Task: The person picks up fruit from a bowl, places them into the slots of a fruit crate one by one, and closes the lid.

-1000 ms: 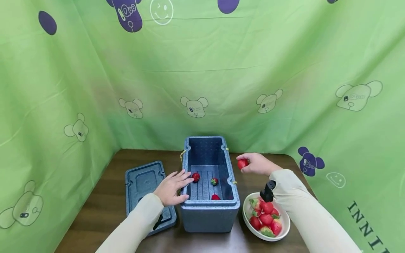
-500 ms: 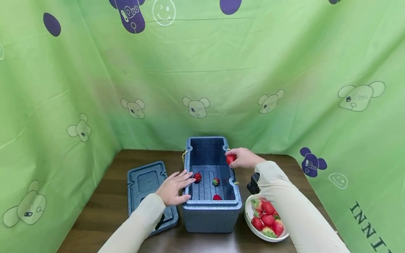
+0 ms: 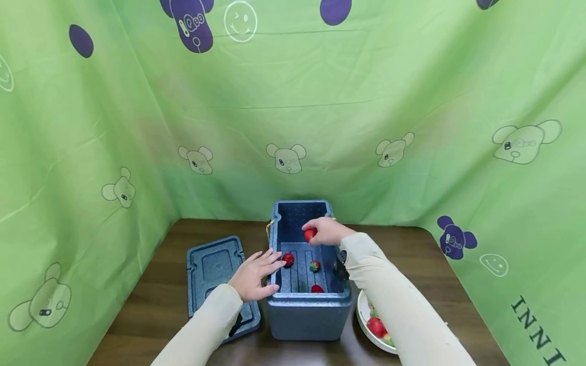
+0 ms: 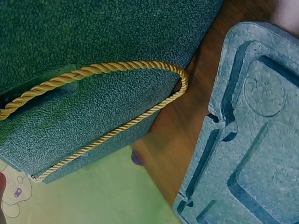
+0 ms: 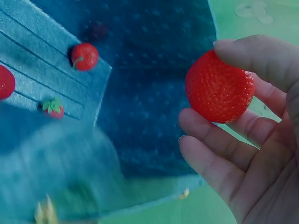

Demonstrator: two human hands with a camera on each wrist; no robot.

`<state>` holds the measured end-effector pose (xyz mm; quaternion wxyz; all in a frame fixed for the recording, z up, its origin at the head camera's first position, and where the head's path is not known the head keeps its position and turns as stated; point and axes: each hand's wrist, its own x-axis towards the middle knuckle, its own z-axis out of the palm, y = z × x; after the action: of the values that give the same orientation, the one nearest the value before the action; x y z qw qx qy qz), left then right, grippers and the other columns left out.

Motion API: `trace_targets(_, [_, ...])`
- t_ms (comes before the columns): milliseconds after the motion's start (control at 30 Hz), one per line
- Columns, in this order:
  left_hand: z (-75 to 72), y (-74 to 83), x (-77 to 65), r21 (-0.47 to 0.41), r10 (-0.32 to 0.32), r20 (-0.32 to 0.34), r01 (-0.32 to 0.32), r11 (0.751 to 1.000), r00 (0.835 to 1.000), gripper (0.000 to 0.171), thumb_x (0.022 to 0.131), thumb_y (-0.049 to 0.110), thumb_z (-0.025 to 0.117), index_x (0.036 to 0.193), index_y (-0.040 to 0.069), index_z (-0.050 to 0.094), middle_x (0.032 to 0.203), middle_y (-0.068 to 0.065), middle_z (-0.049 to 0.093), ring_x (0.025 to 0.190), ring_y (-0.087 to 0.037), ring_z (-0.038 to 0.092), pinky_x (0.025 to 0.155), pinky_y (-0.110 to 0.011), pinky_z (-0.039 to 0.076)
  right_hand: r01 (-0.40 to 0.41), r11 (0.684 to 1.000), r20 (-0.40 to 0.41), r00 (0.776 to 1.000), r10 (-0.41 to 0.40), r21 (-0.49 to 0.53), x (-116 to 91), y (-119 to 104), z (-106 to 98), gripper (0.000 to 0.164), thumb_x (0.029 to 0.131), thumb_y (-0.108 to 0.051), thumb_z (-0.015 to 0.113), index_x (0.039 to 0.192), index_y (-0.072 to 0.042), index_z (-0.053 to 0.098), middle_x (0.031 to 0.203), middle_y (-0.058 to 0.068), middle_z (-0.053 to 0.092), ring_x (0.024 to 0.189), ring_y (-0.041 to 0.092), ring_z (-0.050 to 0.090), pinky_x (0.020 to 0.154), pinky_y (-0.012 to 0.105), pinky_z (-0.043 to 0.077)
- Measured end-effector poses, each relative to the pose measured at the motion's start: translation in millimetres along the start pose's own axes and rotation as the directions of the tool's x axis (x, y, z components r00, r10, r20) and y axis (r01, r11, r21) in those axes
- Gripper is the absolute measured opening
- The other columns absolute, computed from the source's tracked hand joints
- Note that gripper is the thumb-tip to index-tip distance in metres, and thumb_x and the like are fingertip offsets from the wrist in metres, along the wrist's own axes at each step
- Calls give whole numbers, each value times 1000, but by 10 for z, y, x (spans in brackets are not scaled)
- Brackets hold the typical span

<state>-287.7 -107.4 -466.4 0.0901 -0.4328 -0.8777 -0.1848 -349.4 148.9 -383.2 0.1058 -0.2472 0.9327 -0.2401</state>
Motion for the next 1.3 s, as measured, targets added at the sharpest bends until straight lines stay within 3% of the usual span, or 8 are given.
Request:
trace_targets(367, [22, 5, 14, 41, 17, -15, -17, 999, 1000, 53, 86, 37, 56, 132, 11, 59, 139, -8, 52, 133, -29, 43, 106, -55, 31, -34, 999, 31, 999, 33, 21, 102, -59, 188, 44, 75, -4, 71, 118, 2, 64, 96, 9, 66, 77, 15, 54, 69, 25, 47])
trace_targets(867, [-65, -14, 85, 118, 73, 40, -77, 990, 997, 54, 87, 38, 57, 133, 12, 58, 138, -10, 53, 132, -27, 44, 105, -51, 34, -36, 999, 41, 999, 34, 32, 249, 31, 414, 44, 73, -3, 71, 116, 2, 66, 89, 5, 65, 70, 11, 50, 65, 22, 44])
trace_targets(1067, [-51, -52, 15, 119, 70, 46, -75, 990, 996, 53, 88, 40, 56, 133, 13, 59, 138, -9, 54, 132, -27, 44, 102, -50, 38, -33, 999, 75, 997, 30, 36, 306, 67, 555, 43, 71, -2, 72, 114, 4, 66, 93, 6, 68, 70, 10, 51, 66, 22, 46])
trace_targets(1300, [-51, -74, 21, 107, 139, 5, -139, 985, 990, 53, 92, 43, 51, 133, 12, 59, 137, -7, 54, 131, -28, 45, 100, -46, 42, -64, 997, 78, 995, 60, 43, 297, 113, 630, 42, 71, -1, 73, 112, 4, 67, 90, 6, 68, 69, 10, 52, 66, 23, 47])
